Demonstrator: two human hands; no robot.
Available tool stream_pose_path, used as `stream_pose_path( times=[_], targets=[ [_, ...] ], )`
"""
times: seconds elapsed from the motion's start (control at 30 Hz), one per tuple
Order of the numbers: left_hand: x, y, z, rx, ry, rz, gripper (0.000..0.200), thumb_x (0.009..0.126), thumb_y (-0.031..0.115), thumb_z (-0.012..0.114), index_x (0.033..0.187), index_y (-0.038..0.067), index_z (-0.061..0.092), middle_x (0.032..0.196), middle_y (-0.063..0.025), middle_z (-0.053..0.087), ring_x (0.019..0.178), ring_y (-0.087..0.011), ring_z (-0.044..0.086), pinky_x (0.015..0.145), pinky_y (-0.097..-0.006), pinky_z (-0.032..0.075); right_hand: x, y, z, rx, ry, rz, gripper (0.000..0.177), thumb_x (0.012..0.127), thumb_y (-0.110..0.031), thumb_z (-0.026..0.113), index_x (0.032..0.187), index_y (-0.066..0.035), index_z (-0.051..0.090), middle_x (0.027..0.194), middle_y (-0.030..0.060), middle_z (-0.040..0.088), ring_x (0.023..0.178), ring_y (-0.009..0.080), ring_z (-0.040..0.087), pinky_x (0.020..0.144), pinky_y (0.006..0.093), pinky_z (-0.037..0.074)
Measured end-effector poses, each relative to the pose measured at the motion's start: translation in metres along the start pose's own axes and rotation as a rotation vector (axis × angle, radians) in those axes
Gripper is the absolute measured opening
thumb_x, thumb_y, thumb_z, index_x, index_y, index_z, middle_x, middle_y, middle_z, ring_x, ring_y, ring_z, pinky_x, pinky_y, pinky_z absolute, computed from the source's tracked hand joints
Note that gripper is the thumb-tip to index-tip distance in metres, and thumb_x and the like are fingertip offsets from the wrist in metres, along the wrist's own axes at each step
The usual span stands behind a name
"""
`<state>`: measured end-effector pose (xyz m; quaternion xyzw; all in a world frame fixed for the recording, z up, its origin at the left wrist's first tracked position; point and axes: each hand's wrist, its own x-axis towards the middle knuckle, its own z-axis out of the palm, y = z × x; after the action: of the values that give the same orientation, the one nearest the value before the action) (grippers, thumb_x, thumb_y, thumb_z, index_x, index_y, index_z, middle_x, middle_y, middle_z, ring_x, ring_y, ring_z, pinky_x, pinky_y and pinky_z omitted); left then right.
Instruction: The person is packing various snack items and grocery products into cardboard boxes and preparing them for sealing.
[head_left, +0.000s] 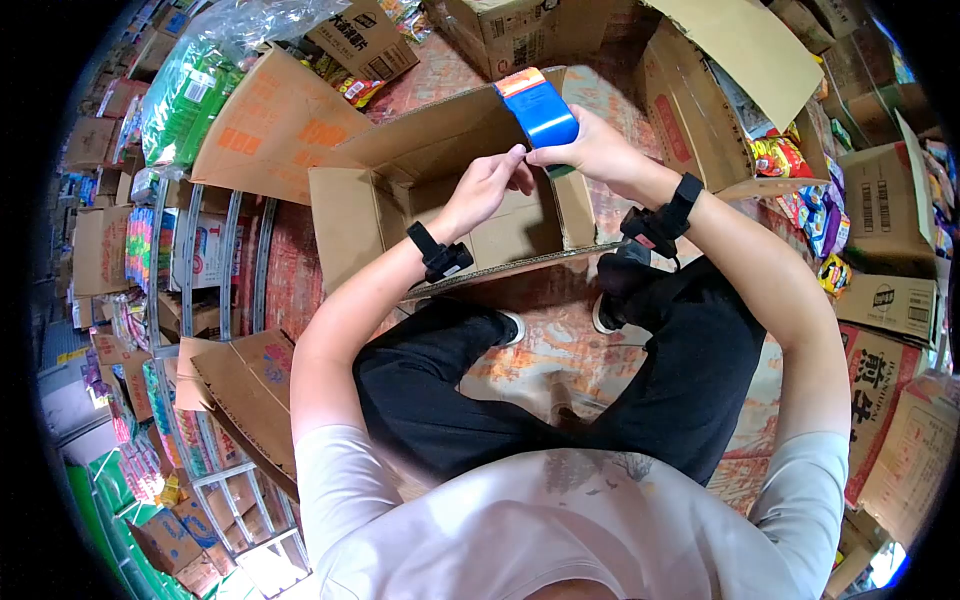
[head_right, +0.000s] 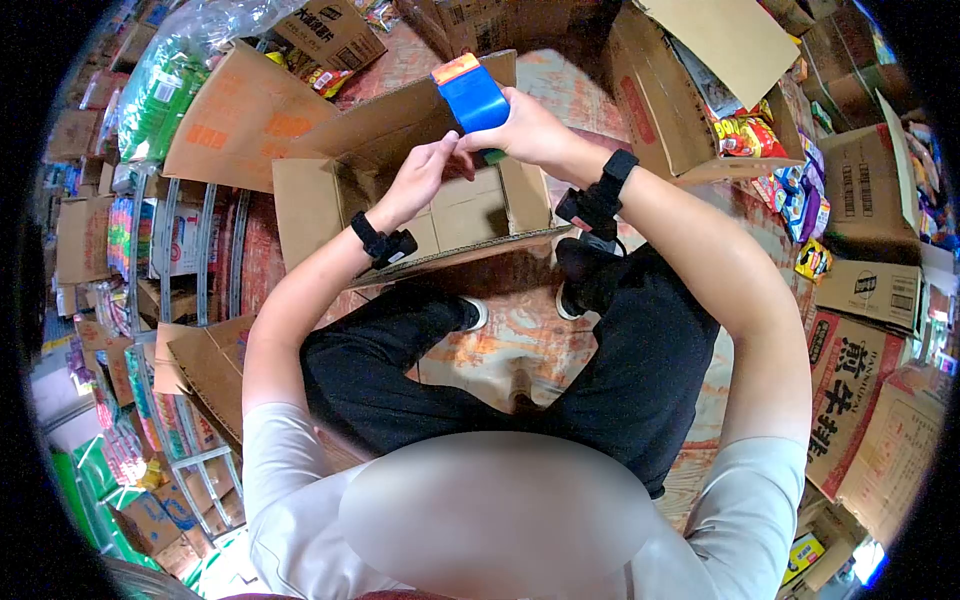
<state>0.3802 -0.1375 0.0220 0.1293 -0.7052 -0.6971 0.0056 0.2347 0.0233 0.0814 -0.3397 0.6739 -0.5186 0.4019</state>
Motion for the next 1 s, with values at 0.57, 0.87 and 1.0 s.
stream_pose_path(
  times=[0.57,0.87,1.0],
  targets=[
    [-0.011,0.037,0.03,-0.047,0.192,0.207,0.013,0.096,0.011,0.062,0.097,-0.001,0.067,0.084,-0.0017,0.066,0.075,-0.0073,0.061,0.068,-0.0233,0.05,-0.008,0.002,-0.012,-0.144,0.129,-0.036,0.07,0.064,-0.024,0.089,0.114,0.006,0.05,0.105,0.0135,0.064,0.097,0.0174,0.061,0.087,0.0318,0.05],
    [0.008,-0.002,0.04,0.289,0.224,0.329,0.011,0.086,0.01,0.07,0.088,-0.001,0.069,0.079,-0.0075,0.065,0.068,-0.0148,0.064,0.061,-0.03,0.051,-0.013,0.009,-0.037,-0.247,0.179,-0.027,0.054,0.077,-0.01,0.081,0.116,0.001,0.046,0.106,0.0091,0.068,0.096,0.0132,0.065,0.086,0.0289,0.052],
    [0.011,-0.004,0.06,0.667,0.033,0.485,0.017,0.079,0.017,0.071,0.076,0.0,0.067,0.09,-0.0131,0.054,0.086,-0.0306,0.057,0.074,-0.0408,0.047,-0.025,0.0,-0.05,-0.144,0.227,-0.024,0.059,0.074,-0.015,0.083,0.117,0.002,0.047,0.107,0.0098,0.064,0.096,0.0139,0.063,0.084,0.03,0.052]
  ],
)
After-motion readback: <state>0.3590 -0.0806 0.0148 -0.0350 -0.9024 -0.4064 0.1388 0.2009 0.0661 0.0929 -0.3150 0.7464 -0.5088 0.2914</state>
